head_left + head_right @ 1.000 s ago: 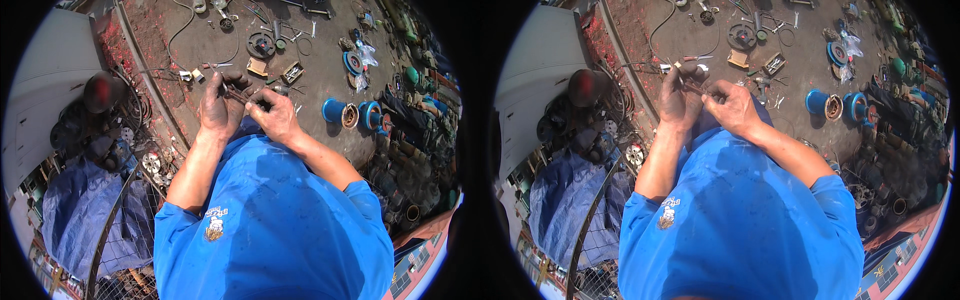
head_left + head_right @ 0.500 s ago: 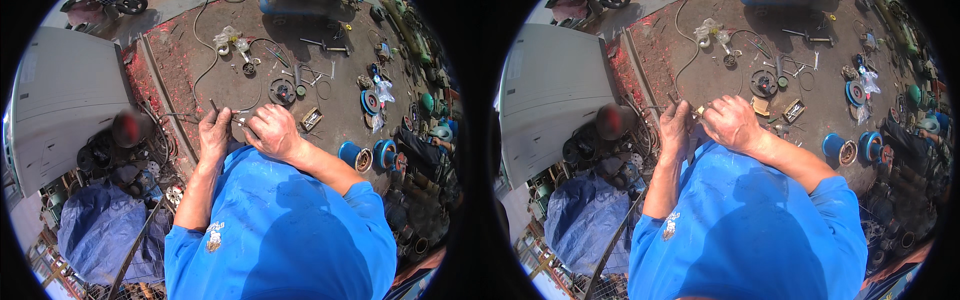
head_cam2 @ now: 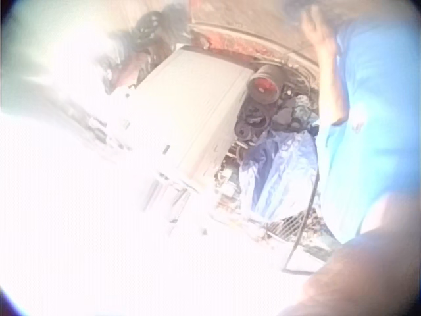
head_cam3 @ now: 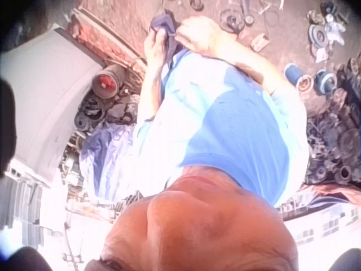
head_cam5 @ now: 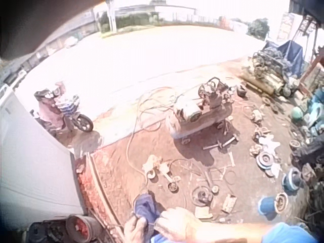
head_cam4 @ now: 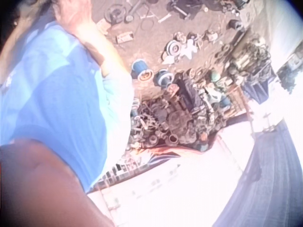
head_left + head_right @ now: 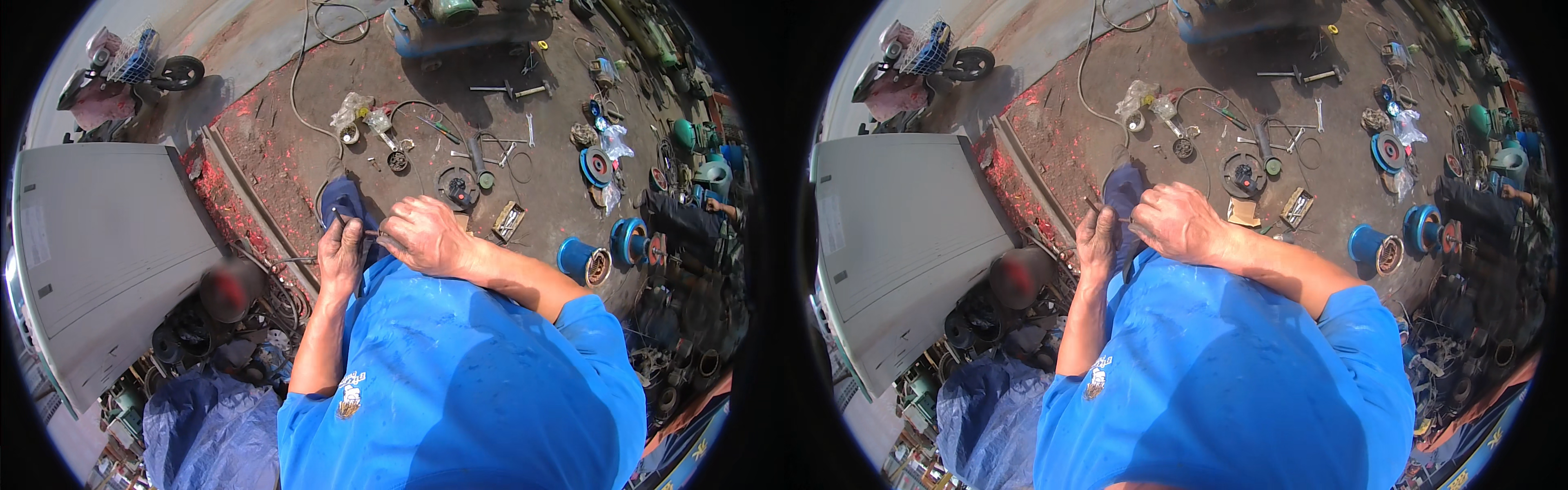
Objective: The person uses a hammer and wrench to adjust and tighten components on a motor assembly. They then walk through a scrap yard, pick up a small metal part, and return to the motor to continue working on it.
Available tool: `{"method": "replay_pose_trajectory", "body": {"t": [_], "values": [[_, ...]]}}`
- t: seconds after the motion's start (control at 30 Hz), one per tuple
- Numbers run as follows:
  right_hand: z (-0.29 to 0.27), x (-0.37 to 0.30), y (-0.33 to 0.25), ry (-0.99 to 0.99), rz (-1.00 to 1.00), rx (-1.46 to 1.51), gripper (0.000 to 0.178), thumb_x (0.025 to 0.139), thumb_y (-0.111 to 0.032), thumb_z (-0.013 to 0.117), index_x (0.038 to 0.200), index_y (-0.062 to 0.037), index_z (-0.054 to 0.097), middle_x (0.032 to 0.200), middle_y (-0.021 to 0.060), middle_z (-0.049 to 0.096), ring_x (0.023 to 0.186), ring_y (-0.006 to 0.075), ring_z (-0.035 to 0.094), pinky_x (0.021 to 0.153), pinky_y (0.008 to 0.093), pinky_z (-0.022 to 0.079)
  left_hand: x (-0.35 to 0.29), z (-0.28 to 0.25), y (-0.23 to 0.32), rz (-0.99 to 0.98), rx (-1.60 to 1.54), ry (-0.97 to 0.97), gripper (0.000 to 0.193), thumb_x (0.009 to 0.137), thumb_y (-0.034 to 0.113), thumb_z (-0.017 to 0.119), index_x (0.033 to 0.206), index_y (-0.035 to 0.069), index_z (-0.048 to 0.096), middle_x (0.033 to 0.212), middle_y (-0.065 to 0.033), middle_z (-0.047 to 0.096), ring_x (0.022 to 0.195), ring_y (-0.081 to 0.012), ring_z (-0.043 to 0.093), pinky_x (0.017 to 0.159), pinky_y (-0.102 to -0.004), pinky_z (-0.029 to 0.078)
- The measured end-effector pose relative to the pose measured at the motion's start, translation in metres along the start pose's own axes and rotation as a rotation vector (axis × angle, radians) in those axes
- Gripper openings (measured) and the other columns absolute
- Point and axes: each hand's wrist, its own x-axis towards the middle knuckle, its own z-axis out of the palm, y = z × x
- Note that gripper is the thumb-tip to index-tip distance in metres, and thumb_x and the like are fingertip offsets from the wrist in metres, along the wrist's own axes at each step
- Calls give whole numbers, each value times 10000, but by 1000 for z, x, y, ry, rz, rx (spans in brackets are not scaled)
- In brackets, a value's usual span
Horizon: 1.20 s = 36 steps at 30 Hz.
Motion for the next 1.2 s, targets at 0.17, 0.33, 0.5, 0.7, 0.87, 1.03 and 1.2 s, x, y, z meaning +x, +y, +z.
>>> {"method": "replay_pose_trajectory", "body": {"t": [0.17, 0.33, 0.5, 0.7, 0.87, 1.03, 1.2], "values": [[29, 101, 57, 19, 136, 20, 166, 852, -215, 687, 841, -65, 617, 775, 91, 577, 721, 288, 576, 637, 400, 455, 130, -45, 32, -321, -186, -26, 365, 993, 405, 585, 803, 96, 541, 619, 34, 451, 510, -71, 397, 460, -254, 322], [32, 213, 94, -10, 1139, 1401, 408, 1016, -350, 474, 882, 6, 622, 705, 57, 590, 666, 149, 550, 624, 336, 470, 244, -95, 92, 451, 364, -206, 286, 992, 229, 579, 804, 20, 529, 639, -64, 439, 567, -195, 432, 542, -333, 365], [13, 295, 118, 143, 617, 627, 290, 940, -289, 615, 850, -15, 584, 729, 92, 565, 664, 237, 574, 617, 403, 471, 323, -117, 155, 371, 307, -275, 275, 999, 188, 559, 782, 23, 520, 643, -49, 485, 535, -149, 432, 510, -299, 356], [-5, 387, 194, 160, 156, 37, 278, 722, -171, 765, 884, -48, 575, 830, 119, 553, 810, 344, 588, 673, 461, 482, 418, -120, 181, -247, -214, -68, 302, 1013, 298, 545, 805, 80, 524, 609, 8, 454, 490, -81, 409, 443, -249, 328], [-2, 457, 290, 208, 352, 495, 282, 779, -123, 749, 1009, -13, 627, 888, 143, 637, 867, 326, 639, 744, 433, 512, 524, -106, 195, -109, -100, 2, 330, 1010, 308, 551, 781, 73, 512, 587, 9, 440, 470, -81, 397, 425, -241, 319], [-31, 527, 426, 263, 553, 930, 280, 829, -116, 731, 1073, -3, 657, 995, 157, 700, 944, 264, 683, 808, 366, 527, 688, -57, 225, -67, 62, -54, 317, 1015, 283, 541, 798, 52, 532, 579, -5, 460, 462, -84, 409, 418, -243, 321], [-122, 600, 572, 419, 691, 998, 263, 817, -186, 736, 989, 6, 679, 881, 106, 719, 848, 172, 676, 771, 330, 538, 859, 28, 271, -227, -2, -163, 287, 1013, 286, 554, 899, 23, 567, 611, -2, 451, 492, -83, 396, 428, -247, 327]]}}
